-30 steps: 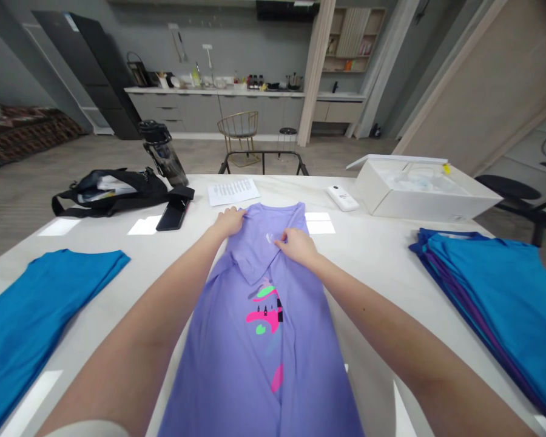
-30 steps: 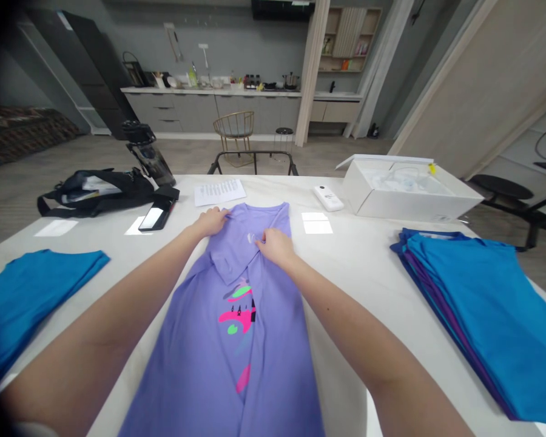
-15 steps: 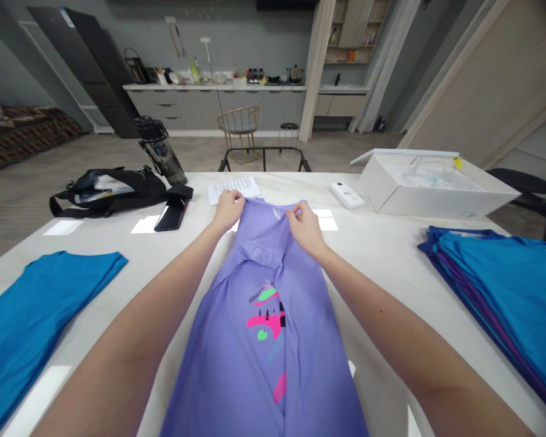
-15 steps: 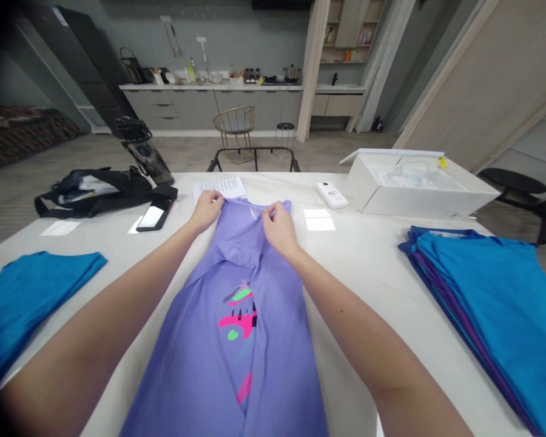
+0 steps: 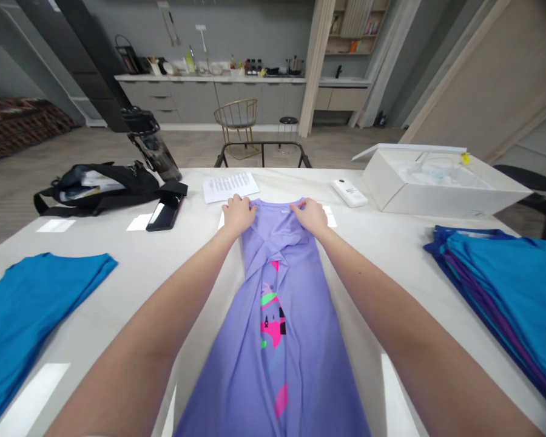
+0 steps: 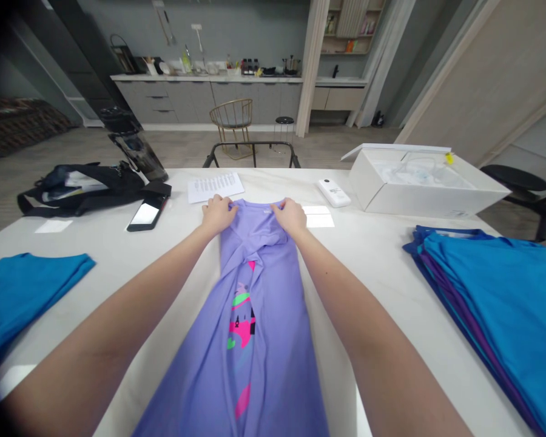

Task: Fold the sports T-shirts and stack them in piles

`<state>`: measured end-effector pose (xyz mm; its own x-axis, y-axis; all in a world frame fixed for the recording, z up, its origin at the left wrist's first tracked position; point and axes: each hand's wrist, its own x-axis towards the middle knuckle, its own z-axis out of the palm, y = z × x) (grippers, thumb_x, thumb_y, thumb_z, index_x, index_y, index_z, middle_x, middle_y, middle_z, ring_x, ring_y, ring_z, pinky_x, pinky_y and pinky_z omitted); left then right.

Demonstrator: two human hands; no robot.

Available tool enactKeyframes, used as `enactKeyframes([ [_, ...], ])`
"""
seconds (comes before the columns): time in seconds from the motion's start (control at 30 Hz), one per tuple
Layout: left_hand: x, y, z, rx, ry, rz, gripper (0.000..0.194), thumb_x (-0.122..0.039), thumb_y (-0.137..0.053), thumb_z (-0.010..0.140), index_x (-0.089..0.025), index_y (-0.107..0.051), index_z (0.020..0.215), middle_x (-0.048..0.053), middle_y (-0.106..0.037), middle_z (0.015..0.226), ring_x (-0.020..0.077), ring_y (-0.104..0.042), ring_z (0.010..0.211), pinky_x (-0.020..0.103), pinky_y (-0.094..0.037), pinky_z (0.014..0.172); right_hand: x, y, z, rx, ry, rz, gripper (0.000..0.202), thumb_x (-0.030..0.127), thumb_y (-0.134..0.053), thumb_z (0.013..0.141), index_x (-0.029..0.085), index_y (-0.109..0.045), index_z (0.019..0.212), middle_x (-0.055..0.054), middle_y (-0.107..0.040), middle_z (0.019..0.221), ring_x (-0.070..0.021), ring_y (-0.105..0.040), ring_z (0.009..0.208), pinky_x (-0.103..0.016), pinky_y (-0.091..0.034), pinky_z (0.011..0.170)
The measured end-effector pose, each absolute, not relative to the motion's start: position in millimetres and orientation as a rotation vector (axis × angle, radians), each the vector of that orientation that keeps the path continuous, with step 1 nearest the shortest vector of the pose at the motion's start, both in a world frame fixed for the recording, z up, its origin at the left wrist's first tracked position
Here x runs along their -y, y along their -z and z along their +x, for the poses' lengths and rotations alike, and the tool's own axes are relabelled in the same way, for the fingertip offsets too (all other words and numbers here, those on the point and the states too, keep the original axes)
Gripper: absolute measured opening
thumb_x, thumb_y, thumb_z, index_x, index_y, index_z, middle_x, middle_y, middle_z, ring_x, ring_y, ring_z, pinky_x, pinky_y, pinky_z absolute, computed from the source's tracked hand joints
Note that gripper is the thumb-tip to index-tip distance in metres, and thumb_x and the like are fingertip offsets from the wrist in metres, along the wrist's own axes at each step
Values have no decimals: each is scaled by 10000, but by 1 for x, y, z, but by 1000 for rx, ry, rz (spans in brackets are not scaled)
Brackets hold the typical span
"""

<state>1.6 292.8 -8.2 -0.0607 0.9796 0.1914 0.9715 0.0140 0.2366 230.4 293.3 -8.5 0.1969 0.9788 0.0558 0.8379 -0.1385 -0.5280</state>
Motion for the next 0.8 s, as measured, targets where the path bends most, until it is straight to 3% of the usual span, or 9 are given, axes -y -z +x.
enactKeyframes([
  [0.13, -280, 14, -5, -2265, -599, 2101, 507, -450, -498, 970, -202, -513, 1412, 186, -566, 1345, 366, -524, 1272, 512, -436, 1021, -262, 8, 234, 1753, -404, -2153, 669, 777, -575, 852, 197, -662, 1173, -169, -733, 1133, -340, -692, 1069, -410, -519, 882],
  [0.27, -254, 16, -4, -2242, -550, 2149, 492, -465, -472, 984, -213, -500, 1406, 169, -608, 1302, 351, -562, 1233, 498, -429, 1025, -235, 5, 238, 1935, -462, -2188, 618, 803, -557, 844, 206, -702, 910, -159, -744, 1005, -339, -706, 991, -398, -527, 825],
  [0.5, -237, 21, -1, -2209, -313, 2136, 429, -410, -428, 993, -214, -626, 1320, 203, -604, 1283, 391, -555, 1229, 540, -413, 1014, -228, 12, 242, 1995, -504, -2089, 309, 474, -612, 920, 210, -670, 769, -103, -737, 886, -257, -703, 885, -299, -478, 717],
  [0.63, -240, 25, -3, -2221, -303, 2123, 508, -373, -406, 979, -188, -556, 1427, 233, -559, 1375, 408, -510, 1276, 580, -397, 1033, -226, 8, 245, 1931, -472, -2072, 271, 385, -570, 921, 213, -658, 732, -97, -733, 841, -248, -697, 858, -288, -459, 697],
  [0.8, -248, 28, -8, -2163, -260, 2169, 572, -401, -381, 970, -213, -482, 1500, 205, -462, 1558, 399, -405, 1417, 693, -200, 1165, -217, 6, 251, 1905, -501, -2122, 162, 339, -613, 861, 213, -703, 817, -99, -751, 909, -250, -705, 888, -291, -474, 719],
])
